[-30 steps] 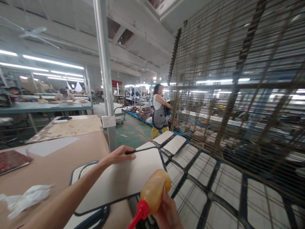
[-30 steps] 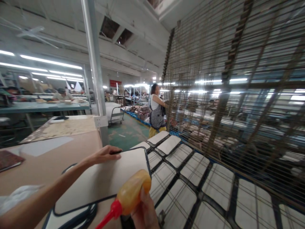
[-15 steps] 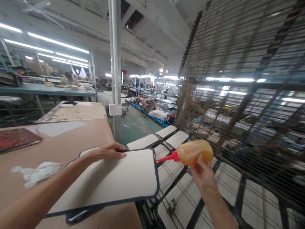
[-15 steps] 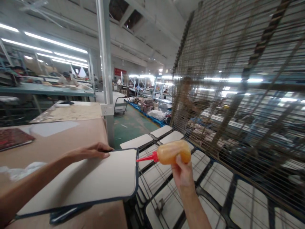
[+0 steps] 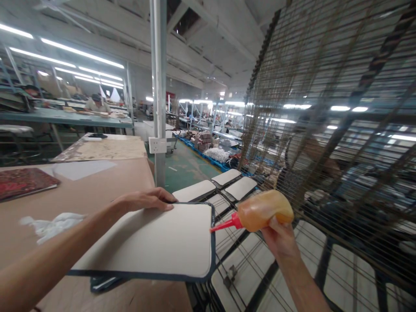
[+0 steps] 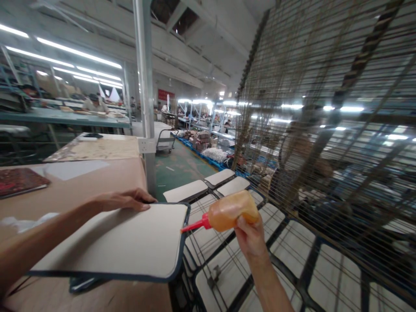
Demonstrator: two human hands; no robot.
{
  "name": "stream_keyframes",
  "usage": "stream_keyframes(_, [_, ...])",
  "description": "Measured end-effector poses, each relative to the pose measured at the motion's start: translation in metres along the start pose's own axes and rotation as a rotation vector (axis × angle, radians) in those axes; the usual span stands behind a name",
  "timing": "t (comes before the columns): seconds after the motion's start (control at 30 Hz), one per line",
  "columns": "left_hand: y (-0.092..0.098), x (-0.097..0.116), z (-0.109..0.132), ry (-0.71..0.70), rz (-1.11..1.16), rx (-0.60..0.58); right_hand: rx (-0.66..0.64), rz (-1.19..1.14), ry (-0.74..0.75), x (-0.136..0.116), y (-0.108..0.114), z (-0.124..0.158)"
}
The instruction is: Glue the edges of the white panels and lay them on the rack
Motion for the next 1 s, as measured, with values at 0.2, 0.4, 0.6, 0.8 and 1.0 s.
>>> stream_keyframes(0.2, [0.0,-0.002,-0.005,0.065,0.041,0.01,0.043,0.012,-0.015,-0.004,0.01,0.005])
stream_keyframes(0.4, [-0.007,0.002,-0.007,0.045,0.031,-0.05,0.047,0.02,-0.06,-0.009,0.008,0.011])
stream_keyframes(0.6, [-0.002,-0.002,-0.007,0.092,0.091,0.005,0.018,-0.002,-0.075,-0.01,0.005,0.016])
stream_keyframes(0.8, [0.0,-0.002,-0.005,0.084,0.151,0.021,0.0,0.01,-0.102,-0.008,0.004,0.021])
stream_keyframes(1.0, [0.012,-0.011,-0.004,0.067,0.177,0.077,0.079,0.019,-0.095,-0.008,0.01,0.026])
Point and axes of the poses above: each hand's wrist, its own z-axis away from the middle knuckle, its own y-axis out of the back of the hand, x = y × z, the point moved 10 cm from there along -z, towards the middle knuckle, and after that the axes turned 4 degrees about z, right-handed, at the moved point
